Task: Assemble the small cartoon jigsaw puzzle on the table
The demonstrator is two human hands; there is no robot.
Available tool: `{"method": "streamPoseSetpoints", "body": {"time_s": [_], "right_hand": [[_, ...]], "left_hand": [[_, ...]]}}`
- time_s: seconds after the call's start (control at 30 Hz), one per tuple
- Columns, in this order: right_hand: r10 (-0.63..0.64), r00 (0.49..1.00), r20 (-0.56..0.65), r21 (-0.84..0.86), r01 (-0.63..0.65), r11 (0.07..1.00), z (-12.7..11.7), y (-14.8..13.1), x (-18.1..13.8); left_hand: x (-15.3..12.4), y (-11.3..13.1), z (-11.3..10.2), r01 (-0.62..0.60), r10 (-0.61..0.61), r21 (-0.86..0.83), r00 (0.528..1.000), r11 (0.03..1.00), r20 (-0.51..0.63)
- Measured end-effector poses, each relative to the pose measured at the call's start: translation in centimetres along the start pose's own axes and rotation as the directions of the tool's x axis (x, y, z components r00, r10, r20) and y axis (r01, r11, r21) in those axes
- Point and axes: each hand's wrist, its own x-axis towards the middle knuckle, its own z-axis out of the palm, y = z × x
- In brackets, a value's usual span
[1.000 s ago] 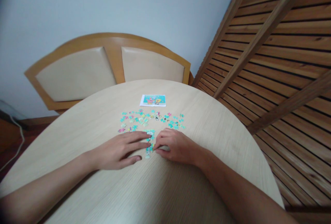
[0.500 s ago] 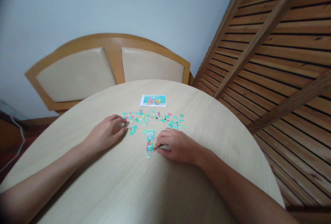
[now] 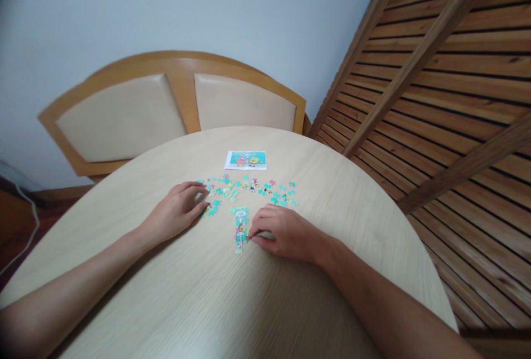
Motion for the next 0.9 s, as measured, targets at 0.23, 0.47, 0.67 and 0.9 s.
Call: {"method": "streamPoseSetpoints", "body": {"time_s": [0.23,0.47,0.67,0.9], "right_hand": [[-0.002,1.0,0.0,0.008,0.002,1.0,0.0,0.0,0.0],[-0.004,1.0,0.001,0.001,0.004,1.0,0.0,-0.1,0.1],[-0.003,1.0,-0.006,0.004,0.003,1.0,-0.1,-0.1,0.1],[0.012,1.0,0.008,0.008,-0.012,1.0,-0.2,-0.3,0.1]], "left_hand": [[0.1,0.6,-0.3,-0.027,0.028,-0.035,0.999,0.999,0.033],[0.3,-0.4,-1.4,-0.009,0.011,-0.062,0.999,0.998,0.033],[0.2,0.2,-1.0,-0.073,0.078,-0.055,0.992,0.996,0.095],[0.2,0.5,-0.8,-0.099,0.107,-0.074,0.988,0.992,0.113]]}}
